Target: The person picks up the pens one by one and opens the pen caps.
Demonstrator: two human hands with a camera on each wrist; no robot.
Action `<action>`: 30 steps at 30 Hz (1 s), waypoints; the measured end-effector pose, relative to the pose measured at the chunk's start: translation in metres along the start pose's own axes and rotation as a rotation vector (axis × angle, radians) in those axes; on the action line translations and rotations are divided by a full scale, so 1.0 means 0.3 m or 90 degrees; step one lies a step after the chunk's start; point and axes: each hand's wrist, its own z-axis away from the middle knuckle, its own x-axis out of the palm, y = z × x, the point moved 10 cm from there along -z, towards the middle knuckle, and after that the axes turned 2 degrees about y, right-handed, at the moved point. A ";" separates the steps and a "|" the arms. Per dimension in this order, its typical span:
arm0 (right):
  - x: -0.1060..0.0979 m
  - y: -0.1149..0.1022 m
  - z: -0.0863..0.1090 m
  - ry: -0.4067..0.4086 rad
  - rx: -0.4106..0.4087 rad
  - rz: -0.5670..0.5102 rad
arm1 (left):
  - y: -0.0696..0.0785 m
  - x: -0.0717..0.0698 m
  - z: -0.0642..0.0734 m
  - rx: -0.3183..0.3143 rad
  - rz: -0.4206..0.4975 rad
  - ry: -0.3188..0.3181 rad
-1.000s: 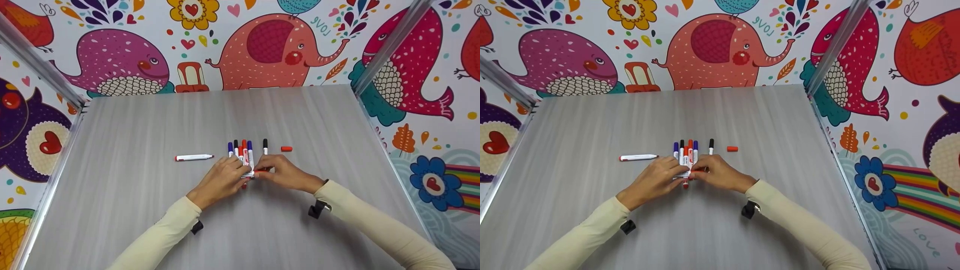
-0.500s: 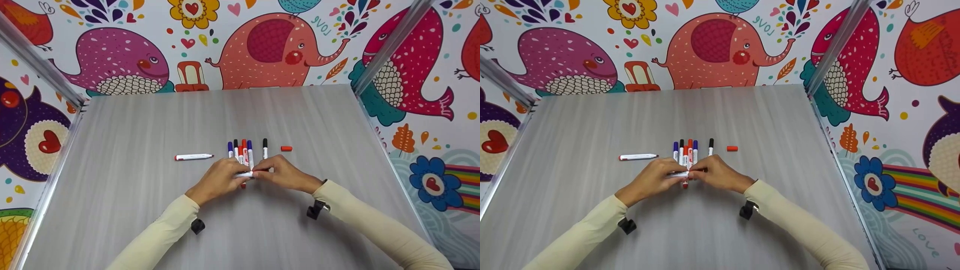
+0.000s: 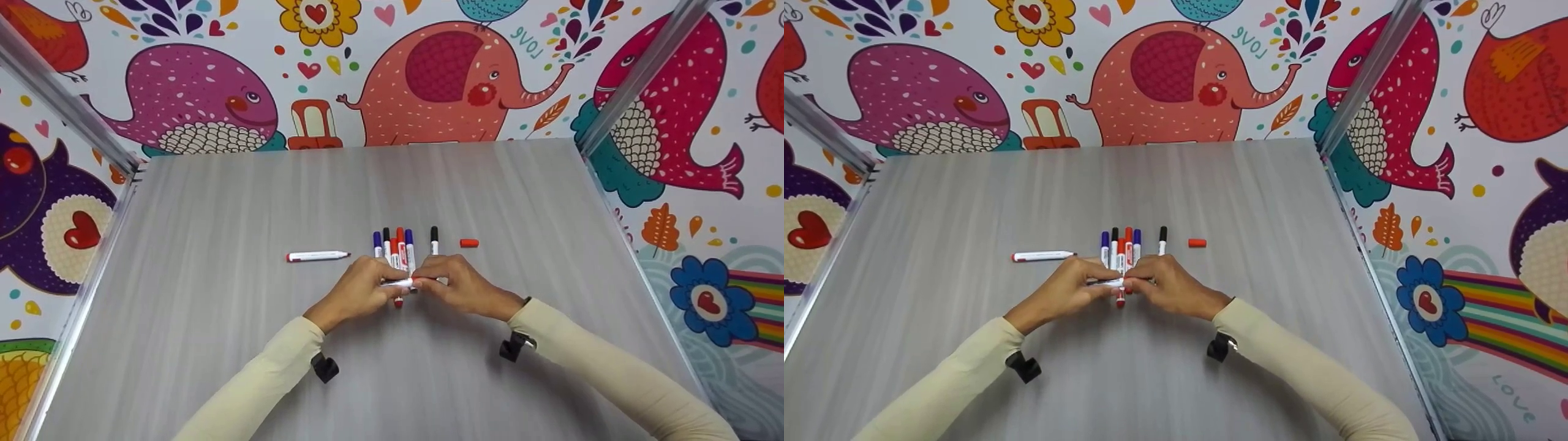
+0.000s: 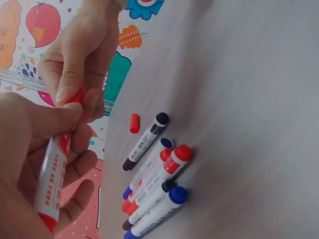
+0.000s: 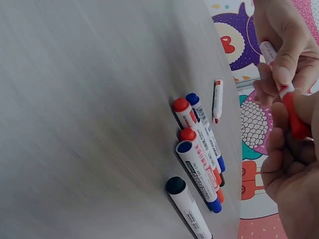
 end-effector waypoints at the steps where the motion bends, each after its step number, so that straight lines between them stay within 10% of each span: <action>1: -0.003 -0.005 0.001 0.004 -0.012 0.004 | -0.003 0.000 0.001 -0.006 0.017 -0.004; 8: -0.092 0.024 0.024 0.068 -0.004 -0.031 | -0.053 -0.060 0.037 -0.092 0.110 0.027; 19: -0.128 0.112 0.075 0.127 0.093 -0.023 | -0.066 -0.115 0.064 -0.034 -0.068 0.079; 30: -0.130 0.151 0.100 0.124 0.126 0.006 | -0.133 -0.125 0.101 -0.026 -0.117 0.117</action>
